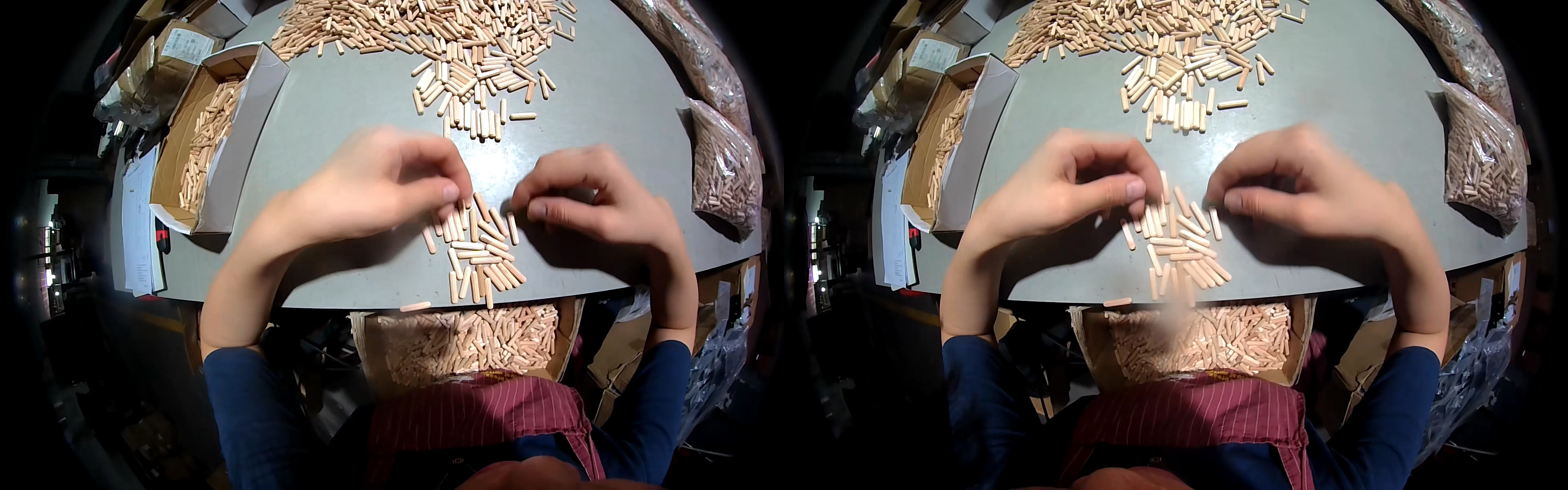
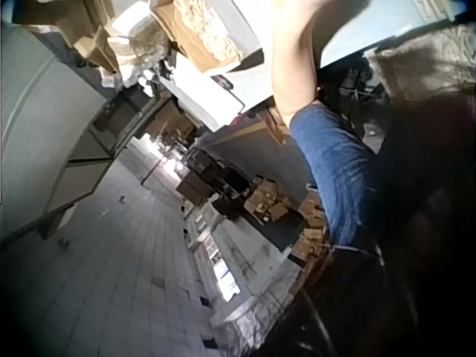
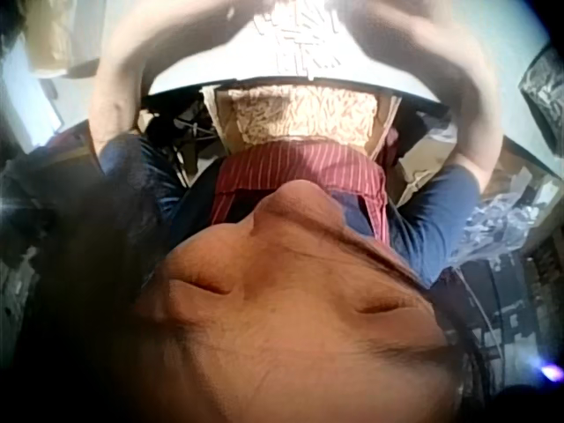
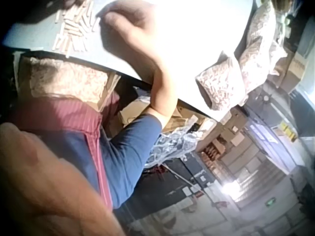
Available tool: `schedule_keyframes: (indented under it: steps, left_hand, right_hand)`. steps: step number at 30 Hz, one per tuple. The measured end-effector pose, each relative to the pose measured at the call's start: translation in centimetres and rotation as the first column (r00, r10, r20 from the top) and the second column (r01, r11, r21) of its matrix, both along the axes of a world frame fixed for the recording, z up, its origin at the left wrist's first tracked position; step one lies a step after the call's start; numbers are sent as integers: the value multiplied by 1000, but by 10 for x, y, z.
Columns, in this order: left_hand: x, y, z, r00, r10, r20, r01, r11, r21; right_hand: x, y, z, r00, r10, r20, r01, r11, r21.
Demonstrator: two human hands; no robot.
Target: The person sorts small cylindrical wooden corks on a table, picking them up individually and placing them into a cardboard box below. The person repeatedly gathers, spreads, and transfers corks between the table surface and the box.
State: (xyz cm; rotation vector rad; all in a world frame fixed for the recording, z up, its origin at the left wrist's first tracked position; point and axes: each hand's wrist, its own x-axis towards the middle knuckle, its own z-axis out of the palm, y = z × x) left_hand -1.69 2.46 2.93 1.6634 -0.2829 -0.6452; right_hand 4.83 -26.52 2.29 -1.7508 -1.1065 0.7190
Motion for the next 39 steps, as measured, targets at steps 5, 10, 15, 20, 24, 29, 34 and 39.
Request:
schedule_keyframes:
  steps: [5,10,15,20,24,29,34,39]
  left_hand:
    - [-3,-5,2,835,-203,511,-107,852,513]
    - [-16,-13,-6,749,-213,628,-192,837,513]
    - [-16,-14,-10,752,-217,622,-133,875,466]
    - [-16,-15,-9,763,-213,611,-134,872,471]
    - [-10,-13,-4,889,-175,422,-32,898,439]
    - [8,9,0,994,35,101,-53,983,175]
    - [19,74,50,361,150,920,-870,410,275]
    - [24,131,58,403,21,915,-892,-214,398]
  right_hand:
    - [-5,5,4,976,-170,-133,159,983,-88]
    - [-3,5,0,992,-129,-16,128,990,-50]
    - [-2,5,-3,989,-144,-38,142,988,-53]
    - [-1,6,-1,987,-150,-62,145,987,-67]
    - [-2,5,-3,977,-175,-120,166,983,-82]
    - [0,5,3,954,-208,-217,176,972,-156]
    - [0,2,5,973,-212,-89,200,971,-129]
    - [2,2,4,975,-209,-81,195,969,-154]
